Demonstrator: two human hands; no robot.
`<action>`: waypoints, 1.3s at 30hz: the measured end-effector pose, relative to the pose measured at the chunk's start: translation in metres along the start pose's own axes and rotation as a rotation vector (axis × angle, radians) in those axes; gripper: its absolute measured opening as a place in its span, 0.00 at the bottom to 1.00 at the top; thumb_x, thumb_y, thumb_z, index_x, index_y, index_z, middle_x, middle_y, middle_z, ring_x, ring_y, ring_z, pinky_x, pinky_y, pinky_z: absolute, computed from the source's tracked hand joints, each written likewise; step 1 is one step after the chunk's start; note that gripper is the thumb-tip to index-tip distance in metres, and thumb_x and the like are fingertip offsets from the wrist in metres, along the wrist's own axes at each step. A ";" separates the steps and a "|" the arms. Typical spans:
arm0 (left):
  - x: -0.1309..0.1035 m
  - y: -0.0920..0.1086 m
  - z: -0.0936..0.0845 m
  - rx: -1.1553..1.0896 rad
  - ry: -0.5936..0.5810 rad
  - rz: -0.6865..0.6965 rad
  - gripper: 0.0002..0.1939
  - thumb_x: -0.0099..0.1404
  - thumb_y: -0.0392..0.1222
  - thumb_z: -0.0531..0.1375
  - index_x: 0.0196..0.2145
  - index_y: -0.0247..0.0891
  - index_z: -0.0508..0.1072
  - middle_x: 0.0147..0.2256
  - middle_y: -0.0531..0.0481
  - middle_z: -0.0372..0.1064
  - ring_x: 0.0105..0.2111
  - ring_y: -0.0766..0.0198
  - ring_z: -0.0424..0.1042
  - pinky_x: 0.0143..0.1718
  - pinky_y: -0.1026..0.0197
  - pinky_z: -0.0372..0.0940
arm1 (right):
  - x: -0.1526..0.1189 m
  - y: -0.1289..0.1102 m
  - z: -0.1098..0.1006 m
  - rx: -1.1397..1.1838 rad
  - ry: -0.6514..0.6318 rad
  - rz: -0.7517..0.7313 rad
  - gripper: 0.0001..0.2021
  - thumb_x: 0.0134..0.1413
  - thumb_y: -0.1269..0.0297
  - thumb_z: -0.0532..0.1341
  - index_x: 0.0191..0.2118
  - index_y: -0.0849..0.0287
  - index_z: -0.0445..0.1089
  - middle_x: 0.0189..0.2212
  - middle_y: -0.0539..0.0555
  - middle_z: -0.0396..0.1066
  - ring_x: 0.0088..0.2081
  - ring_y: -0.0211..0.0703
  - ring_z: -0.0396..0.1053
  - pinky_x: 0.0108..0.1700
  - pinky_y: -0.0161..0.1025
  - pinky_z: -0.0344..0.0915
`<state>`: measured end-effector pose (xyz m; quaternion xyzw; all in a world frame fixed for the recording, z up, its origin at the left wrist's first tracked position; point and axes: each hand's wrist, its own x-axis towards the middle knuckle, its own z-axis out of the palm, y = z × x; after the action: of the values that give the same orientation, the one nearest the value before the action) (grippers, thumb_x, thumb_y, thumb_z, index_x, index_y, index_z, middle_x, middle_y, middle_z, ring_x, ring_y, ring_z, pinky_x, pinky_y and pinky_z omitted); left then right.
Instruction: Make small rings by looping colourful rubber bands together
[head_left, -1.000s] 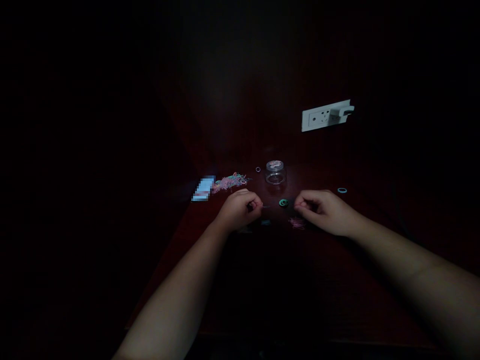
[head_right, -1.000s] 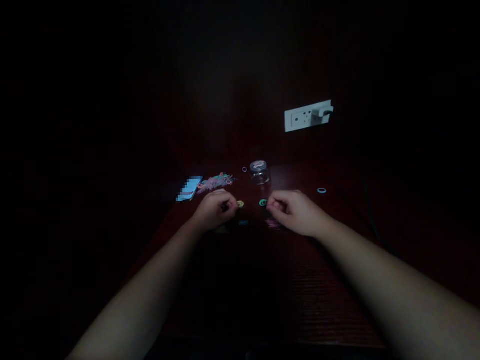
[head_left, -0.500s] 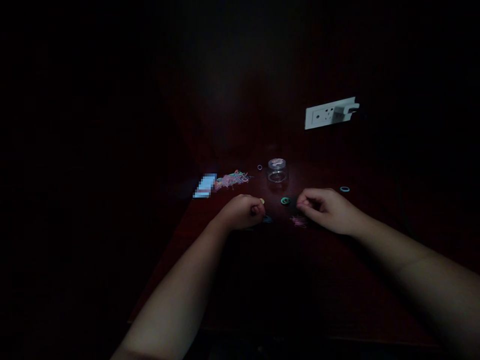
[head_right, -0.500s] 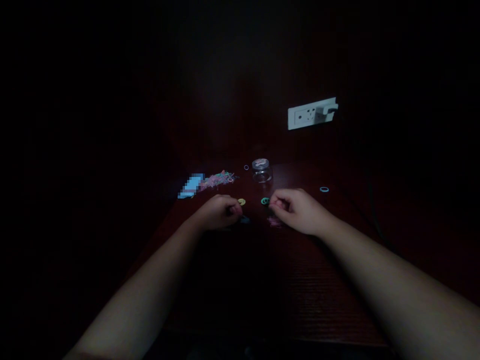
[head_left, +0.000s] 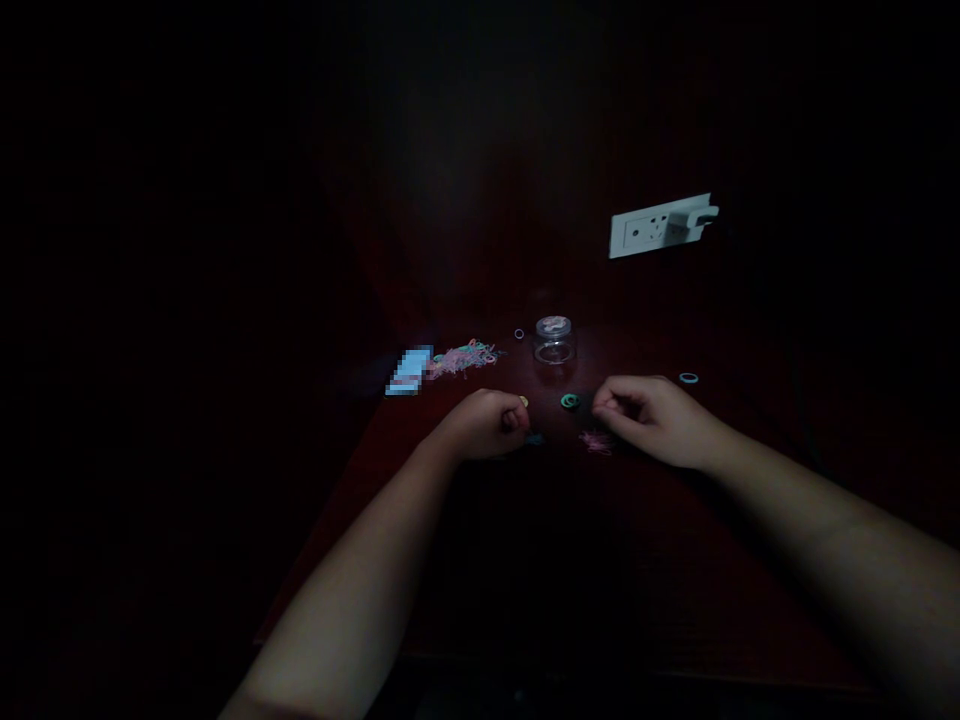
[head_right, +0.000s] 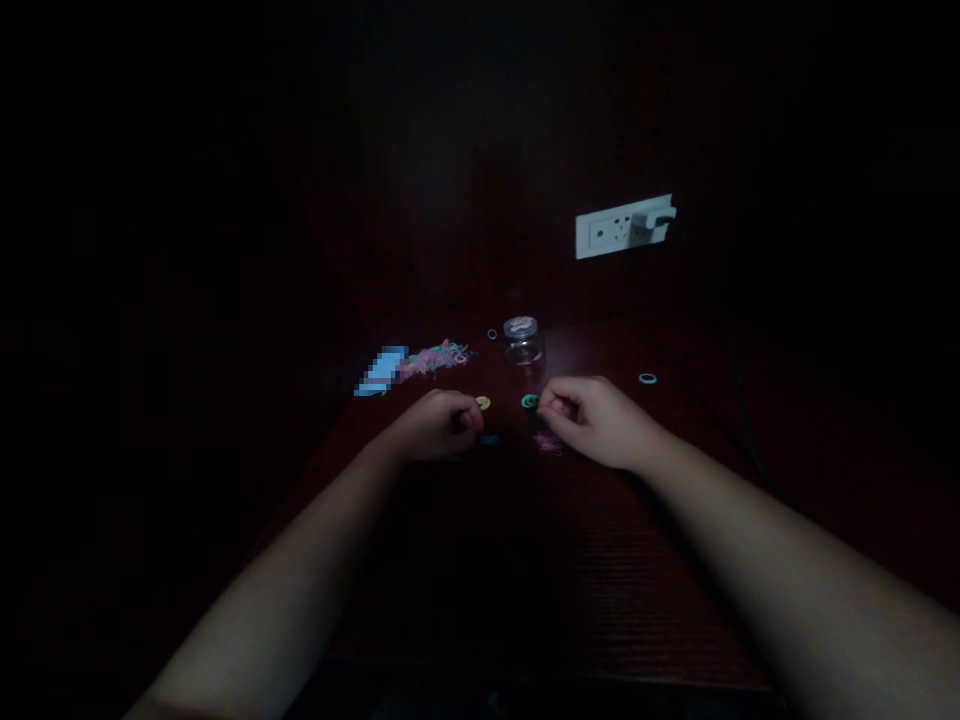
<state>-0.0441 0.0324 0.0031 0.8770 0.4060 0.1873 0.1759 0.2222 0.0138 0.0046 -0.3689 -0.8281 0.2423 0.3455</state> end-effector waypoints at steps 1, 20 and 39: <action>0.000 0.000 0.000 -0.011 -0.015 -0.012 0.06 0.53 0.33 0.58 0.29 0.36 0.75 0.26 0.55 0.70 0.23 0.72 0.64 0.25 0.69 0.56 | 0.000 0.000 0.000 -0.001 0.003 0.001 0.10 0.57 0.59 0.59 0.28 0.59 0.67 0.21 0.48 0.64 0.23 0.37 0.60 0.25 0.34 0.57; 0.001 -0.005 0.003 -0.007 -0.030 0.010 0.04 0.57 0.34 0.58 0.29 0.36 0.74 0.25 0.55 0.69 0.23 0.72 0.64 0.26 0.68 0.58 | 0.000 0.003 0.000 0.020 -0.011 0.012 0.10 0.58 0.59 0.59 0.29 0.58 0.67 0.21 0.49 0.66 0.24 0.37 0.61 0.27 0.35 0.58; -0.001 -0.005 0.001 0.065 -0.064 -0.045 0.03 0.56 0.35 0.59 0.28 0.37 0.74 0.26 0.54 0.72 0.23 0.71 0.66 0.27 0.66 0.58 | 0.000 0.003 0.000 0.015 -0.010 0.014 0.10 0.57 0.60 0.59 0.28 0.58 0.67 0.21 0.49 0.67 0.23 0.36 0.62 0.25 0.34 0.57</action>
<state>-0.0469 0.0347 -0.0001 0.8786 0.4255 0.1416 0.1642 0.2238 0.0151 0.0028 -0.3708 -0.8254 0.2530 0.3424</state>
